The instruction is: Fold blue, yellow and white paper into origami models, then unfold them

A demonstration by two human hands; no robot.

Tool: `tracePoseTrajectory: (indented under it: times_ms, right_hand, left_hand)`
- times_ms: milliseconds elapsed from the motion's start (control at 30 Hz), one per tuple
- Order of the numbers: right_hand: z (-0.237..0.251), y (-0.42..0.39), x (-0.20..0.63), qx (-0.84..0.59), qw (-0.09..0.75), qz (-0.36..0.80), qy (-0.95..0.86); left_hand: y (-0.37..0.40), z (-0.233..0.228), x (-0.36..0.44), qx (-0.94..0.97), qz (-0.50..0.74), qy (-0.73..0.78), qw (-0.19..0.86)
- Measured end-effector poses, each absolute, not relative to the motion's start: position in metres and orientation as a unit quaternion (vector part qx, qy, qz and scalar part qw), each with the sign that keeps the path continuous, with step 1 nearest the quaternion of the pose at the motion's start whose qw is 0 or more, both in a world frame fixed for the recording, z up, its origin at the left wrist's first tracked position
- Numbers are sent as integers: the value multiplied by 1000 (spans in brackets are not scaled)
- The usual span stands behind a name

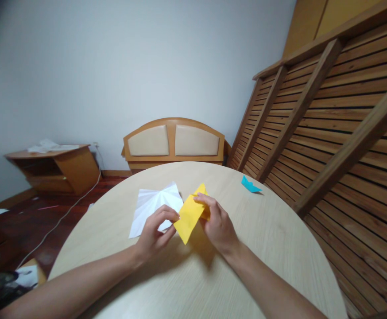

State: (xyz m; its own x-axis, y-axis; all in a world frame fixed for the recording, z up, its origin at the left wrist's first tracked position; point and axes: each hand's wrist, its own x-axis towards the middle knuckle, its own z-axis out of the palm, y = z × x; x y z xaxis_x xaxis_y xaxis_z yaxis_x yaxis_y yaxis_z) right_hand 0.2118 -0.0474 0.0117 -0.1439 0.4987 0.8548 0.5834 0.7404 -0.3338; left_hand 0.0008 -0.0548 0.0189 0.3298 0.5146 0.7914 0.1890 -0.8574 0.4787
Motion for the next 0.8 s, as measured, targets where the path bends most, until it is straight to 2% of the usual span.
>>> tracePoseTrajectory:
  times_ms: [133, 333, 467, 600, 700, 800]
  right_hand:
    - [20, -50, 218, -331, 518, -96, -783]
    - [48, -64, 221, -319, 478, -168, -801]
    - [69, -75, 219, -347, 434, -196, -808]
    - [96, -79, 220, -389, 414, -215, -794]
    - [120, -69, 225, -450, 386, -189, -783]
    - [137, -45, 233, -486, 360, -64, -794]
  left_hand:
    - [-54, 20, 2, 792, 566, 194, 125]
    - [-47, 26, -4, 737, 624, 235, 109]
    - [-40, 38, -12, 715, 652, 239, 86]
    - [-25, 58, -22, 650, 674, 349, 49]
    - [-9, 71, -29, 668, 636, 371, 108]
    - [5, 76, -35, 689, 597, 392, 127]
